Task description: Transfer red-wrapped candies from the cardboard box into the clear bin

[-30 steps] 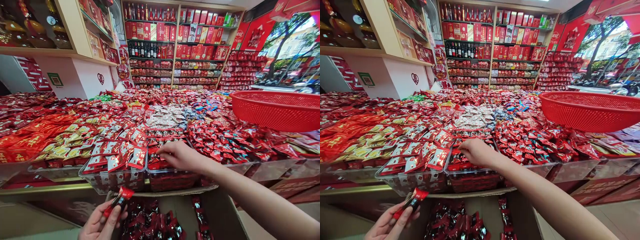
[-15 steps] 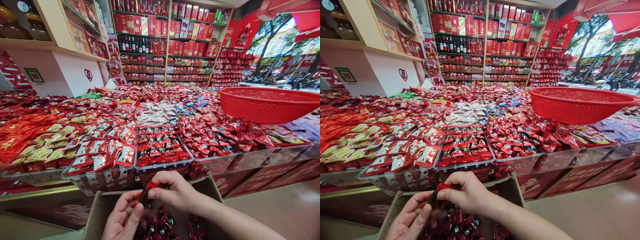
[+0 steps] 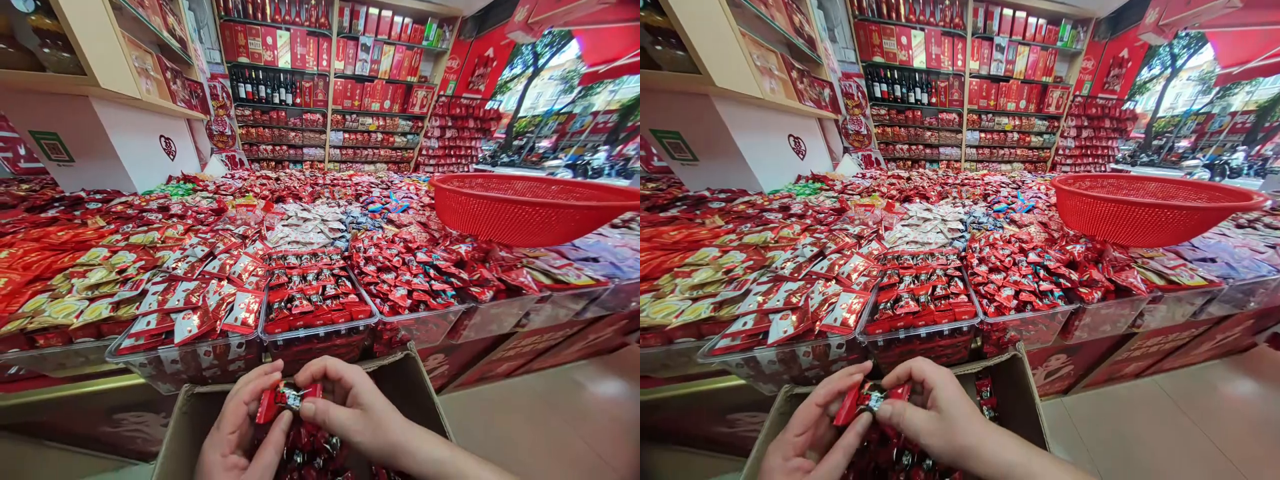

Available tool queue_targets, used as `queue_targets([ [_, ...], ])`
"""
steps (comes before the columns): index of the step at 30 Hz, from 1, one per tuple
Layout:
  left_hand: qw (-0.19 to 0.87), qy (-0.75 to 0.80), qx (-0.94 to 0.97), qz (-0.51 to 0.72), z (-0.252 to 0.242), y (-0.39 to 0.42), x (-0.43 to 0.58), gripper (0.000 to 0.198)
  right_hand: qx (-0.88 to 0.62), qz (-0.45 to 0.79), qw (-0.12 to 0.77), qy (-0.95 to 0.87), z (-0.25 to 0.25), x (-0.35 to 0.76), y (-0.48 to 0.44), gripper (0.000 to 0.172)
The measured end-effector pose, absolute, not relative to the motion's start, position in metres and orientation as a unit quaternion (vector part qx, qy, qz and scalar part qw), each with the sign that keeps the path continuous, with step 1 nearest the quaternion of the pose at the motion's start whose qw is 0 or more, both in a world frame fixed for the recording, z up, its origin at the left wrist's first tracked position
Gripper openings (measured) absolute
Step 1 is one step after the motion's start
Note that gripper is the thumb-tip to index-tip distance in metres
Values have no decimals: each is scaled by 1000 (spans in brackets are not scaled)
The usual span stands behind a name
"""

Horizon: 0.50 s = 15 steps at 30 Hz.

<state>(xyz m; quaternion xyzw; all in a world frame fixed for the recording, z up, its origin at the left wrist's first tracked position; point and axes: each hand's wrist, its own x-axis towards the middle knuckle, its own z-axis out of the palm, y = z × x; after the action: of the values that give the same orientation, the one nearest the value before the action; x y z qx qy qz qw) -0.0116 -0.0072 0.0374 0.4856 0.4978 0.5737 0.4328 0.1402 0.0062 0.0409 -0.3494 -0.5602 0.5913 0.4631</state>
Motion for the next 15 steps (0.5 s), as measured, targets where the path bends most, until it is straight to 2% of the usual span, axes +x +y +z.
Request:
queue_targets([
  [3, 498, 486, 459, 552, 38, -6, -8, 48, -395, 585, 454, -544, 34, 133, 2, 26],
  [5, 548, 486, 430, 528, 35, -4, -12, 53, -397, 500, 447, -626, 36, 135, 0, 19],
  [7, 548, 493, 437, 516, 26, 0, -27, 54, -390, 363, 428, -730, 43, 147, 4, 13],
  [11, 419, 543, 481, 546, -5, 14, -75, 53, -434, 82, 381, -812, 68, 189, 43, 19],
  [13, 351, 583, 468, 564, -19, 23, -97, 58, -481, 27, 334, -810, 79, 208, 73, 18],
  [15, 315, 620, 445, 564, -28, 30, -112, 61, -515, 22, 271, -813, 85, 218, 101, 15],
])
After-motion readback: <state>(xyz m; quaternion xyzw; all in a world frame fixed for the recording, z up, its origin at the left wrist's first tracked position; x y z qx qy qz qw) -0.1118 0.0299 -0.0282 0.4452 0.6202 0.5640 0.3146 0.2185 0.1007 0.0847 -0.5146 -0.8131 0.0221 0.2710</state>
